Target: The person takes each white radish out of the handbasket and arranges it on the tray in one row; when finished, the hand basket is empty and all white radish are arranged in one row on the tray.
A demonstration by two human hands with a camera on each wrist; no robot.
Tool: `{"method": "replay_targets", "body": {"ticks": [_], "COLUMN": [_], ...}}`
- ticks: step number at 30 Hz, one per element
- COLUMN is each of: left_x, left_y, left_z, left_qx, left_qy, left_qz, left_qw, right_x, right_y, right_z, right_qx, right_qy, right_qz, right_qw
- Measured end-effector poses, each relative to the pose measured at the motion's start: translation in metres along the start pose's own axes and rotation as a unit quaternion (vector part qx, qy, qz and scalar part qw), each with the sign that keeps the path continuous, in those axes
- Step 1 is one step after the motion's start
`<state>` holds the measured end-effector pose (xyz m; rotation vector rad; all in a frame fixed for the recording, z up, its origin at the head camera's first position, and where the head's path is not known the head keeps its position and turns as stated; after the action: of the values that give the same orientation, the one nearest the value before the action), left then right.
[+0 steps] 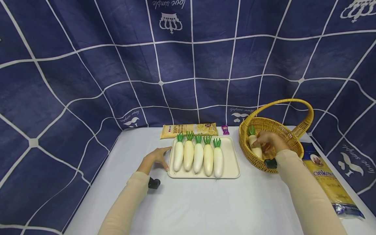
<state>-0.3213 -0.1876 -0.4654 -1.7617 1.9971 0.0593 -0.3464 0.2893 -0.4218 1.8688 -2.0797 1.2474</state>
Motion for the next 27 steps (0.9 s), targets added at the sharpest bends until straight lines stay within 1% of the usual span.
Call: {"method": "replay_targets", "body": {"ticks": [7,12,14,19,22,27], "left_x": [0.0003,0.0002,0.0006,0.0009,0.0009,0.0009], "left_y": [0.0002,-0.0002,-0.0001,0.0004,0.0007,0.001], "left_z": [0.0001,-0.0003,-0.0003,0.0,0.0001,0.0002], "left_qx": [0.001,-0.001,-0.002,-0.002,0.0,-0.001], "left_qy": [-0.001,-0.004,-0.002,0.0,0.0,0.001], "left_qz": [-0.005,-0.004,-0.001,0.0,-0.002,-0.002], "left_qw": [1.0,1.0,1.0,1.0,1.0,1.0], "right_x": [-0.0031,-0.0023,-0.0021,-0.0027,-0.004,-0.005], "right_y": [0.0006,0.0018,0.0022,0.0021,0.0035,0.0057], "right_z": [0.0027,0.0038,0.0043,0.0047,0.0044,0.0034], "right_qx": [0.011,0.022,0.021,0.016,0.013,-0.003], "right_qy": [0.015,0.04,0.054,0.063,0.052,0.008], "right_qz": [0.012,0.015,0.02,0.023,0.016,0.0], "right_qw": [0.9998,0.9988,0.9981,0.9976,0.9984,1.0]}}
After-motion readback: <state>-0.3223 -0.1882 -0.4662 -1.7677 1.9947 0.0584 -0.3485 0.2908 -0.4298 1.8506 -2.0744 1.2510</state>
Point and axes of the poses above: each hand's wrist, its own y-axis towards the middle knuckle, its own z-axis out of the palm, x = y × z, the point moved 3 cm from there along y, towards the middle knuckle, and after that the axes turned 9 degrees about -x, right-handed, at the moved point
